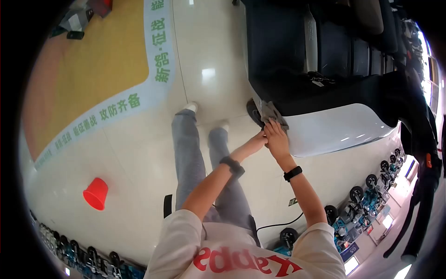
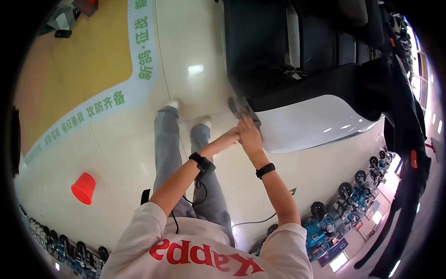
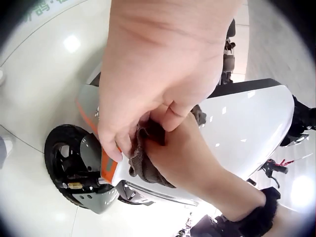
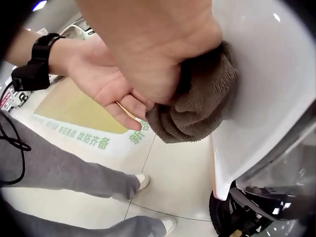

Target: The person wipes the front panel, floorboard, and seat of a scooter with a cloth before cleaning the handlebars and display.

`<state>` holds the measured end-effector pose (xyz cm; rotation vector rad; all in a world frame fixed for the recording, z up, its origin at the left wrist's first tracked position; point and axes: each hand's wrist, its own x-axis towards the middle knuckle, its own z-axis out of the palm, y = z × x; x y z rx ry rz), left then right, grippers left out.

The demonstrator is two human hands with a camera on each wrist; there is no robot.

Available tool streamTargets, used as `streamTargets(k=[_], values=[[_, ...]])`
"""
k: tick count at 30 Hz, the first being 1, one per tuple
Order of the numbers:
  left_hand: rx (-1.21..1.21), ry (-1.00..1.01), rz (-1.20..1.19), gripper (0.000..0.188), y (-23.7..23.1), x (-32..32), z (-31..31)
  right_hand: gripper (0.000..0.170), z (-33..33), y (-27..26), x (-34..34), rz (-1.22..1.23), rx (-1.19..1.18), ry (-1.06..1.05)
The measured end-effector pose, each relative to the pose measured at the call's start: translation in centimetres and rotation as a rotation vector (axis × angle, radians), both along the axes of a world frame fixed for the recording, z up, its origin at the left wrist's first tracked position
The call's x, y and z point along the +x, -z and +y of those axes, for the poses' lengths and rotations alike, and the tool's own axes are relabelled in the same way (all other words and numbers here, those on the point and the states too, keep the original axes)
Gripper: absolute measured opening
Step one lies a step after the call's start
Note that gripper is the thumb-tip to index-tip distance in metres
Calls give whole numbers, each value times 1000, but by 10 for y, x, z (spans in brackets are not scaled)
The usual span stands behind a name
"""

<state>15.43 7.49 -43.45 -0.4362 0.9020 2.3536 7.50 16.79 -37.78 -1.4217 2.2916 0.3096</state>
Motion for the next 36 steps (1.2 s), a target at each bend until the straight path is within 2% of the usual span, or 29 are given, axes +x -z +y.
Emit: streamTargets(k=[1,3,4,6,7,9,13,15,17,18,20,21,23,24,25,27,30,34,36], values=[[11,-11,-3,46,-3,0,7,34,11,7,-1,-3,11,-11],[45,-136,-158,42,-23,-2,21,32,24,4,-5,-49,-12,-35],[57,-149,-146,42,-14,1,27,32,30,4,-7,10,-22,-142],[262,-121,-46,39,-3,0,35,32,31,-15,-15,-21,-1,-182],[260,-136,-34,39,-7,-4,41,32,32,-26,-16,-62,11,-201],[225,-144,56,36,-46,-6,34,28,25,-69,-25,-69,-2,-228],[418,-314,166,39,-123,-32,46,29,21,-175,-60,7,-103,-232],[464,-334,199,40,-144,-58,41,35,13,-217,-80,82,-73,-263],[346,-368,336,34,-152,-80,35,41,15,-230,-91,77,-73,-266],[353,-378,338,34,-155,-86,28,41,18,-227,-89,77,-65,-275],[15,-184,241,28,-154,-85,17,48,22,-206,-81,189,-56,-277],[24,-190,223,28,-143,-78,21,48,18,-198,-74,171,-48,-283],[107,-458,224,25,-110,-59,29,50,7,-173,-60,86,-72,-307],[169,-467,162,27,-96,-46,26,49,6,-154,-53,75,-59,-353],[149,-382,91,33,-70,-36,29,49,8,-131,-44,54,-58,-346],[165,-469,-37,41,-52,-15,30,52,10,-85,-32,-40,6,-370],[173,-445,-128,51,-25,4,29,54,10,-33,-20,-74,45,-387],[303,-488,-168,58,-41,7,25,56,7,-32,-21,-11,121,-435],[323,-430,-107,65,-58,2,26,60,5,-62,-31,-241,-12,-239]])
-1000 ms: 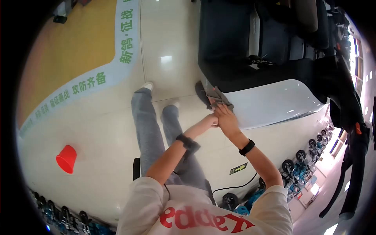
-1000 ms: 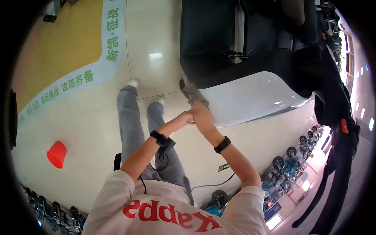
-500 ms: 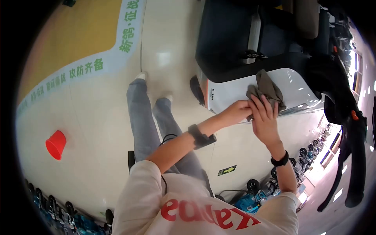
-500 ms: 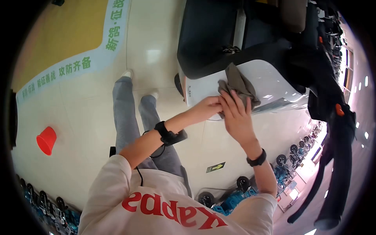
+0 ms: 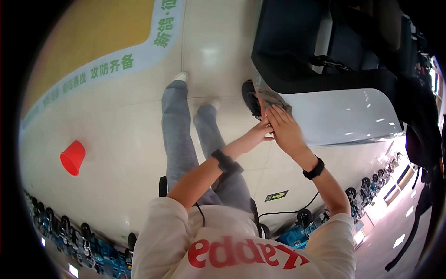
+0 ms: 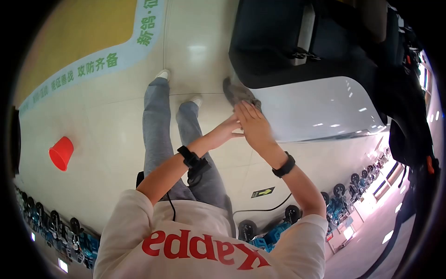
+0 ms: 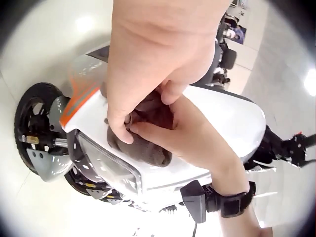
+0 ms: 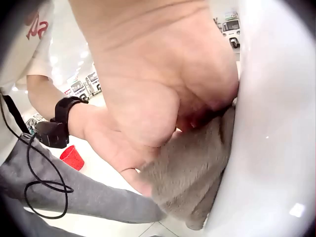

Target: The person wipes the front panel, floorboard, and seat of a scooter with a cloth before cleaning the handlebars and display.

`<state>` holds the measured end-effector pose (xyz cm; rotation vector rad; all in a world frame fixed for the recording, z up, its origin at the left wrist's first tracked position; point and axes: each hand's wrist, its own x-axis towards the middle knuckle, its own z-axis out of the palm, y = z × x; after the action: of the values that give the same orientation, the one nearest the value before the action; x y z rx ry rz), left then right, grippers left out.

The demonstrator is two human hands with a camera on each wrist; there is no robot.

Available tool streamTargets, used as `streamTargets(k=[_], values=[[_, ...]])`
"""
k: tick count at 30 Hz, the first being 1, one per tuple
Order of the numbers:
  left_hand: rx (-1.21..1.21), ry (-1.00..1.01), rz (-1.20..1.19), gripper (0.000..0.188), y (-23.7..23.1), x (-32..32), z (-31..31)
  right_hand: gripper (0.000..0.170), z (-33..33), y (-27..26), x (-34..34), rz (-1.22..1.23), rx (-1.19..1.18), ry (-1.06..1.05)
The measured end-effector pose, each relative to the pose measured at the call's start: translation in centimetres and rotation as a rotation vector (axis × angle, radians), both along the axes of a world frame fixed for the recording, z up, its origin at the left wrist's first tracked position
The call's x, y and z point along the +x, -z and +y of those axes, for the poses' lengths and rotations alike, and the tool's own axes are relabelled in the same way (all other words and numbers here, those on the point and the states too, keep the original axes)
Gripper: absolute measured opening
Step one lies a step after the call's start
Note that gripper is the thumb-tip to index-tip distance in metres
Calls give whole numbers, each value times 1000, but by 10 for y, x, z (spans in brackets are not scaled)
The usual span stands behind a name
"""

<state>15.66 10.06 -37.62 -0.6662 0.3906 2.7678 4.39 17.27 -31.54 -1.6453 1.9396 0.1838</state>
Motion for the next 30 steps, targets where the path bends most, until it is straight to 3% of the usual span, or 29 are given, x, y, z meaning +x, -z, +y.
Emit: streamTargets(k=[3,7,9,12,15,17,19,25,27,29,30], values=[[-109,-15,210,68,-20,-9,12,63,1,-43,-9,55,36,-14],[-173,-92,296,66,-78,-25,12,62,-5,-114,-18,181,54,-1],[-496,-172,536,59,-93,-39,11,59,-3,-131,-22,330,-51,101],[-607,-170,496,53,-76,-42,7,56,11,-104,-17,551,-106,37],[-618,-173,422,54,-44,-29,8,56,1,-66,5,592,-79,51],[-588,-155,312,54,-18,-21,4,55,-12,-33,23,564,-76,142],[-778,-124,311,54,26,-17,0,55,-23,-1,37,491,-45,319],[-495,-234,144,43,117,-27,-28,54,-49,107,35,294,-168,443],[-277,181,-26,47,116,-31,-56,54,-49,115,33,235,-211,460],[-361,270,54,55,103,-36,-67,42,-51,112,28,212,-226,454],[-278,265,24,55,90,-35,-67,42,-52,105,24,221,-236,460]])
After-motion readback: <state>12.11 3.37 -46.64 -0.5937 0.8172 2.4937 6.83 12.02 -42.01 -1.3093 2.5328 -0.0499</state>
